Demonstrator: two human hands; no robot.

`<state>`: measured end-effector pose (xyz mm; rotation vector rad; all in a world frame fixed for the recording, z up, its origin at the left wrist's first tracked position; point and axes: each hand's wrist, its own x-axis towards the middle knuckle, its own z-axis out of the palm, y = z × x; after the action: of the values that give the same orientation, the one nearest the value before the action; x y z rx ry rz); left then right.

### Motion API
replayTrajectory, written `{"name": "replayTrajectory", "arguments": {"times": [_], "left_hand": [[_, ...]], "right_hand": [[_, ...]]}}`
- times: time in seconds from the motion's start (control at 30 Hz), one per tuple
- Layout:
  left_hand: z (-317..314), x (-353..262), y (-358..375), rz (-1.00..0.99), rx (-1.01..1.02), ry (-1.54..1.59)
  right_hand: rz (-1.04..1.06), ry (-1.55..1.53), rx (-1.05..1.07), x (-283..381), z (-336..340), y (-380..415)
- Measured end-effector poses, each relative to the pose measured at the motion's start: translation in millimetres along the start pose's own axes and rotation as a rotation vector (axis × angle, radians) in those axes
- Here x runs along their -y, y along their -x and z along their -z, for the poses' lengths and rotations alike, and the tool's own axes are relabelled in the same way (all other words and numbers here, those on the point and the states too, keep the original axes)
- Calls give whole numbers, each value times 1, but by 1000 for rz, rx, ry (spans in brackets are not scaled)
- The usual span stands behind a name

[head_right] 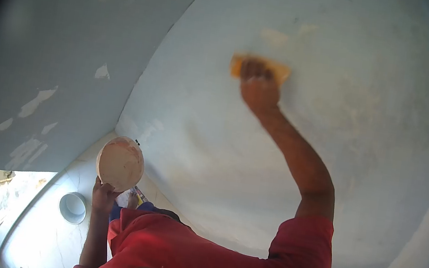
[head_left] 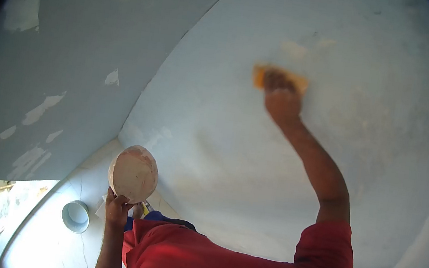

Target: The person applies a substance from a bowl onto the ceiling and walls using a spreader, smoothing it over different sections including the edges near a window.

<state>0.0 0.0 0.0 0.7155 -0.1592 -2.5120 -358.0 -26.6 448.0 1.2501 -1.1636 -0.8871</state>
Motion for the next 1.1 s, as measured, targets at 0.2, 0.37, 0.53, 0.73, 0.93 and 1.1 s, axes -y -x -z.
{"name": "replayTrajectory", "arguments": {"times": [0.2, 0.37, 0.53, 0.73, 0.93, 1.1], "left_hand": [[10, 16, -40, -180, 8, -186], [23, -64, 22, -51, -99, -172], [42, -82, 48, -88, -125, -196], [56, -76, 44, -87, -173, -191], [61, -71, 30, -79, -216, -178], [53, -66, 23, -131, -197, -171]], "right_hand": [[-196, 76, -29, -47, -29, -24], [-37, -96, 61, 87, 1, 20], [63, -368, 309, 143, 53, 40], [-349, -884, 433, 43, 52, -16], [-993, -1884, 238, -46, 17, -54], [-978, -1815, 139, -74, 15, -66]]}}
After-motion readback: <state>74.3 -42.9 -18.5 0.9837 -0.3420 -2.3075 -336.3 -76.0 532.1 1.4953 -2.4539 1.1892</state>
